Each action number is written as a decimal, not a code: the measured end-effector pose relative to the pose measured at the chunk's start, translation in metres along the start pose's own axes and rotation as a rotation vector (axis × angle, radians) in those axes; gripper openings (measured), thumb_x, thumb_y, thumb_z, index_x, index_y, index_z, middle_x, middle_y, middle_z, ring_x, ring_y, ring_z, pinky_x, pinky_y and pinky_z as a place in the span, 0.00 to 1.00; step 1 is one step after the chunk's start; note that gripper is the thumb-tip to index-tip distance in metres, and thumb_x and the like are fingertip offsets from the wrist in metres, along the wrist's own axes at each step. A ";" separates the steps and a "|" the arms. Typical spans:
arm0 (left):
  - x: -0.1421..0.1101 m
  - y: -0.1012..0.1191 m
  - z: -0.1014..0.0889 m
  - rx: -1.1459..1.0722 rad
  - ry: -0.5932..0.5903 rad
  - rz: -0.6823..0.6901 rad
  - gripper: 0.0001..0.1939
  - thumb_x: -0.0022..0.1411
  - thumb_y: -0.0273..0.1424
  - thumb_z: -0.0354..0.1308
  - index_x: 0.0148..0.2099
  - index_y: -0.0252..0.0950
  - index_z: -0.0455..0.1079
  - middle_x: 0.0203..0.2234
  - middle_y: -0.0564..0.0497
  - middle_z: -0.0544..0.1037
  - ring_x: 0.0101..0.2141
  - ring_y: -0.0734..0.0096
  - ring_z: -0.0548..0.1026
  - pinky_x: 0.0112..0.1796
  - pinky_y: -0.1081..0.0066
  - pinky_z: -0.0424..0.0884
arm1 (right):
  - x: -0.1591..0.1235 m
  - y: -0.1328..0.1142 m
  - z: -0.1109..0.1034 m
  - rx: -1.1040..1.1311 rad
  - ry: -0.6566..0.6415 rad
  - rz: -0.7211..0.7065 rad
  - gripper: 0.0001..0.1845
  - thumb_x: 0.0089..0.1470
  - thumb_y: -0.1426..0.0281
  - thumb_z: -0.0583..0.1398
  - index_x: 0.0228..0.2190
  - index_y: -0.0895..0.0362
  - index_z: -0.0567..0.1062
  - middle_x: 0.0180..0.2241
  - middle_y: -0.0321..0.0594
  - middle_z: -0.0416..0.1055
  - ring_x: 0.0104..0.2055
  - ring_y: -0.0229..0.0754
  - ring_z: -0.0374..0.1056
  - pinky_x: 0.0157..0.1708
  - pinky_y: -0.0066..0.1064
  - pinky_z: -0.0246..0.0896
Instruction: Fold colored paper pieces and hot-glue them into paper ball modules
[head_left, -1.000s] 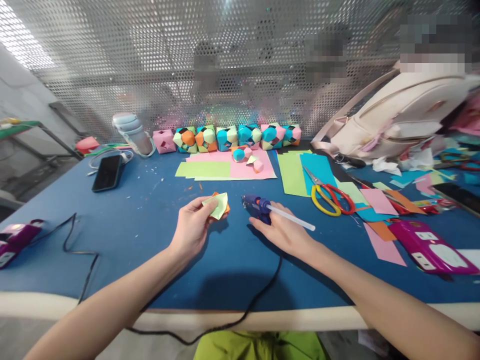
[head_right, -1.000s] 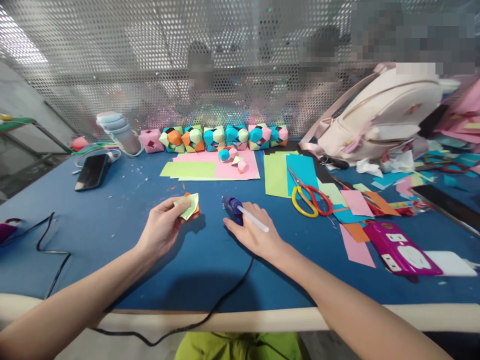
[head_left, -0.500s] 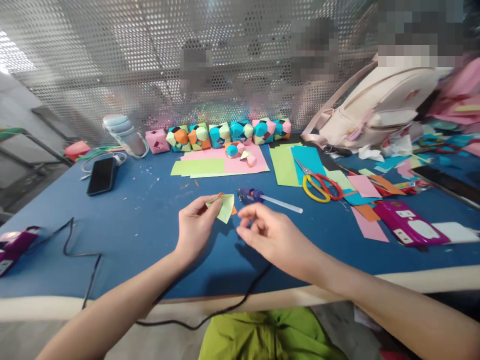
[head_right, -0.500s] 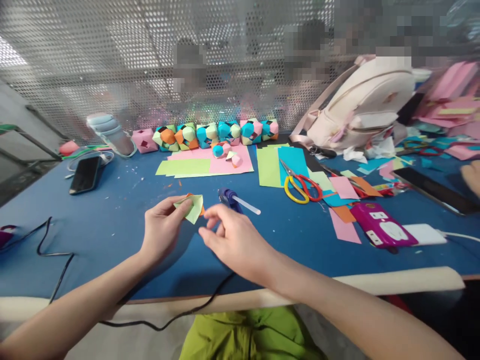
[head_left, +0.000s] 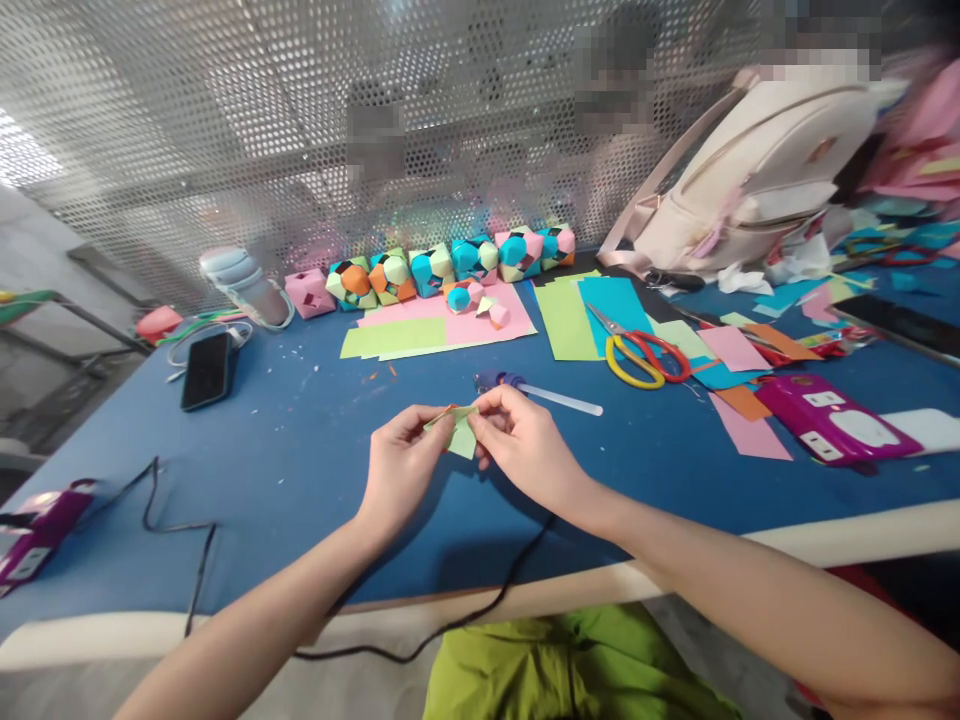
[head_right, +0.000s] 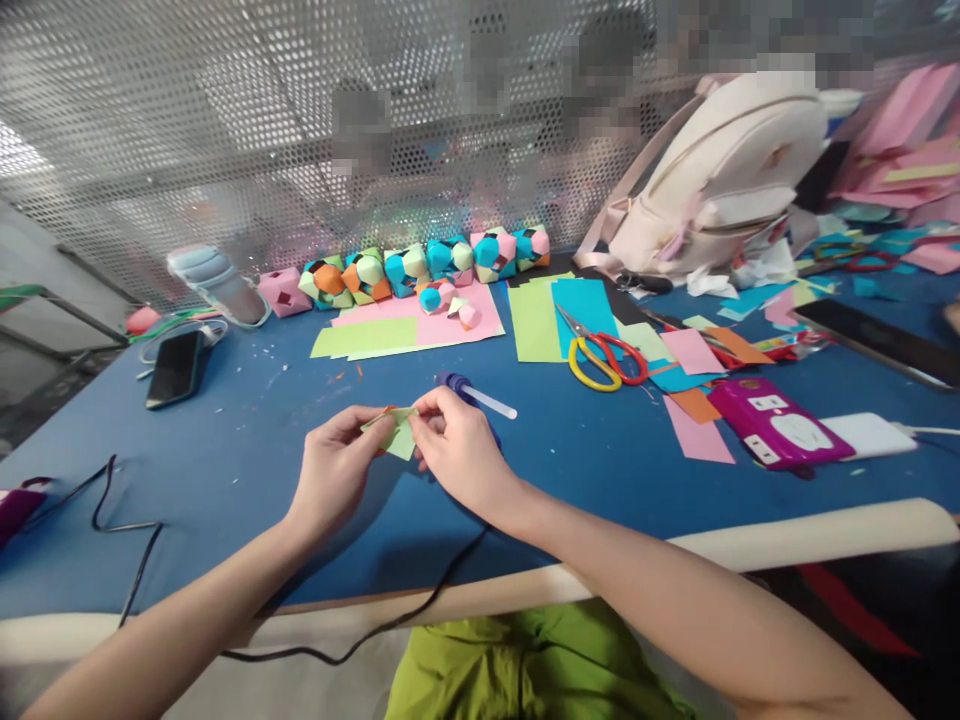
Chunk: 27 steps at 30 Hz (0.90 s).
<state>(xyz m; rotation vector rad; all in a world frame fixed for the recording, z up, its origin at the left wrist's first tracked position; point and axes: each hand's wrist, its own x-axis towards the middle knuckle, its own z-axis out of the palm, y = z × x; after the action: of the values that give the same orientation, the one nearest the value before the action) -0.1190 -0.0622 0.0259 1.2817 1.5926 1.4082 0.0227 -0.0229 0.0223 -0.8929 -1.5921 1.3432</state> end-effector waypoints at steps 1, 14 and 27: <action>0.000 0.001 0.000 -0.009 -0.020 -0.025 0.09 0.54 0.35 0.61 0.32 0.34 0.76 0.25 0.53 0.77 0.26 0.76 0.70 0.28 0.75 0.65 | 0.000 0.002 -0.001 -0.033 0.008 -0.027 0.05 0.54 0.67 0.56 0.30 0.56 0.66 0.17 0.30 0.64 0.18 0.34 0.64 0.19 0.26 0.63; 0.002 0.004 -0.001 -0.046 -0.078 -0.126 0.13 0.52 0.37 0.63 0.36 0.33 0.78 0.30 0.50 0.80 0.29 0.73 0.72 0.30 0.74 0.68 | 0.000 0.002 -0.007 -0.240 -0.004 -0.150 0.05 0.56 0.67 0.56 0.31 0.56 0.68 0.20 0.31 0.66 0.20 0.34 0.64 0.21 0.26 0.60; -0.004 0.006 0.001 -0.069 -0.047 -0.102 0.12 0.51 0.37 0.63 0.34 0.32 0.77 0.26 0.50 0.79 0.25 0.74 0.71 0.28 0.74 0.68 | -0.002 0.000 -0.003 -0.084 0.010 -0.075 0.09 0.56 0.64 0.55 0.28 0.55 0.64 0.23 0.32 0.66 0.19 0.33 0.66 0.19 0.26 0.64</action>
<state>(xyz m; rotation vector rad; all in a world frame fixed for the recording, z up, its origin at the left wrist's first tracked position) -0.1151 -0.0656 0.0304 1.1687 1.5427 1.3485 0.0261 -0.0230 0.0218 -0.8801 -1.6678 1.2263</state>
